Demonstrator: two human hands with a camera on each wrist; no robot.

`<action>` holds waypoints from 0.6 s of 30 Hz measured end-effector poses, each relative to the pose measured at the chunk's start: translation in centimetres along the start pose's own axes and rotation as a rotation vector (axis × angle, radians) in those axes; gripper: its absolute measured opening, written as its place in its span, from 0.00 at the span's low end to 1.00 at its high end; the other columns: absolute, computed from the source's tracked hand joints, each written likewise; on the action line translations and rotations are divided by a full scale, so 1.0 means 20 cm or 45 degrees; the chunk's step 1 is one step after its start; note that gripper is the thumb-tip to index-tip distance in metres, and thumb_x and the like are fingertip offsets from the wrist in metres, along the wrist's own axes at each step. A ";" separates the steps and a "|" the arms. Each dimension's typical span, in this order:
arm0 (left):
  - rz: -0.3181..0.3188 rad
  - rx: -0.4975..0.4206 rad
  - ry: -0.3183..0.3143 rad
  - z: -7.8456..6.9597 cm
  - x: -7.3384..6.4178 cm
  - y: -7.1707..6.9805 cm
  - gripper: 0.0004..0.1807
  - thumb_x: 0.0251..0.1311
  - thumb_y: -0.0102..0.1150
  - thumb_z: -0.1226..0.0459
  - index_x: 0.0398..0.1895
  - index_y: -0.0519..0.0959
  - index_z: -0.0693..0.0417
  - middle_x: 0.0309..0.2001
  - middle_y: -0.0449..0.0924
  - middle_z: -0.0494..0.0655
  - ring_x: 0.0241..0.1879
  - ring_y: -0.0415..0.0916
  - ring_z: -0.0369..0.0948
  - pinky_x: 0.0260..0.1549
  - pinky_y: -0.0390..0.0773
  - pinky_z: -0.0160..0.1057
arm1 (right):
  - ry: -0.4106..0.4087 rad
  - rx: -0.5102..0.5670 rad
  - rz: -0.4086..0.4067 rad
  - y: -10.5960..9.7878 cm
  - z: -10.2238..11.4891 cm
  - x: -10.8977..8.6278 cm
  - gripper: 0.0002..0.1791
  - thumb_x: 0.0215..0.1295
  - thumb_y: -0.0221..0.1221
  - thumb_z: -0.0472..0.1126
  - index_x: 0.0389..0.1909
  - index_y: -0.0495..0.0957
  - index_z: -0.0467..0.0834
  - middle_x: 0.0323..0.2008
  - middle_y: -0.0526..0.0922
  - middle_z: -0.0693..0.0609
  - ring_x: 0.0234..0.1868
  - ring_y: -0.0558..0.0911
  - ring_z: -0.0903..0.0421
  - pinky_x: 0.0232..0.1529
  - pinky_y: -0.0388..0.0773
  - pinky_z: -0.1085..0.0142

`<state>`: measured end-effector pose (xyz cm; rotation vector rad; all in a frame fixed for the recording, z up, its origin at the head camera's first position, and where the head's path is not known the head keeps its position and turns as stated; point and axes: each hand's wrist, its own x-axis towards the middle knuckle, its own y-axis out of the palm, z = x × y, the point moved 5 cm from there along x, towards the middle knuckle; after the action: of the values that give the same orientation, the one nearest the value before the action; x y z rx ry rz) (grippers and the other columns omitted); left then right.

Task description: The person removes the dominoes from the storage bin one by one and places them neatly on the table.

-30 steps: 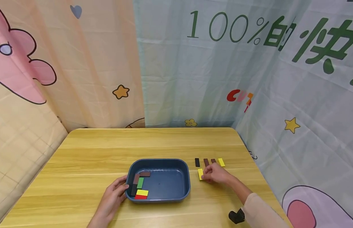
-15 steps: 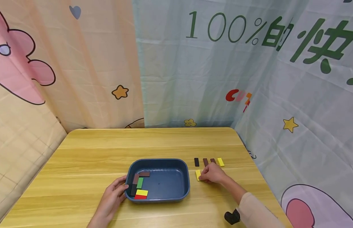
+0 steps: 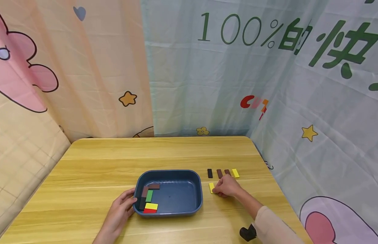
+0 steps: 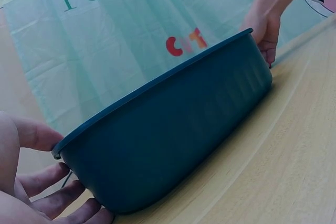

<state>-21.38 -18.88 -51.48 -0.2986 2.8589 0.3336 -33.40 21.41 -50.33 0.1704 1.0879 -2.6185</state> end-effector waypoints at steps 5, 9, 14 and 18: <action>0.012 -0.019 0.017 0.00 0.00 0.00 0.25 0.73 0.52 0.70 0.71 0.67 0.68 0.71 0.64 0.66 0.60 0.72 0.51 0.55 0.79 0.43 | -0.030 0.024 0.017 -0.01 0.00 -0.01 0.08 0.59 0.74 0.36 0.23 0.86 0.39 0.20 0.81 0.51 0.22 0.79 0.57 0.26 0.81 0.64; 0.018 -0.017 0.011 0.00 0.00 0.01 0.25 0.74 0.52 0.70 0.72 0.67 0.68 0.72 0.64 0.66 0.61 0.72 0.52 0.56 0.78 0.44 | -0.024 0.029 0.029 -0.03 0.02 -0.02 0.05 0.59 0.73 0.35 0.28 0.87 0.38 0.23 0.83 0.51 0.25 0.79 0.56 0.29 0.81 0.63; 0.010 -0.002 -0.006 0.00 0.00 0.00 0.25 0.75 0.52 0.68 0.72 0.67 0.66 0.72 0.64 0.66 0.62 0.71 0.53 0.58 0.77 0.44 | -0.001 -0.017 -0.001 -0.08 0.05 -0.01 0.07 0.58 0.74 0.36 0.34 0.86 0.38 0.29 0.84 0.52 0.31 0.79 0.54 0.34 0.80 0.61; 0.013 -0.001 -0.004 0.00 0.00 0.00 0.25 0.75 0.52 0.68 0.72 0.67 0.67 0.72 0.64 0.66 0.61 0.71 0.52 0.55 0.78 0.41 | -0.045 -0.017 0.023 -0.12 0.09 -0.01 0.10 0.58 0.74 0.36 0.37 0.85 0.36 0.32 0.85 0.51 0.35 0.81 0.54 0.39 0.82 0.60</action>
<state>-21.38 -18.86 -51.58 -0.2839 2.8580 0.3368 -34.01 21.75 -47.35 0.1295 1.0865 -2.5877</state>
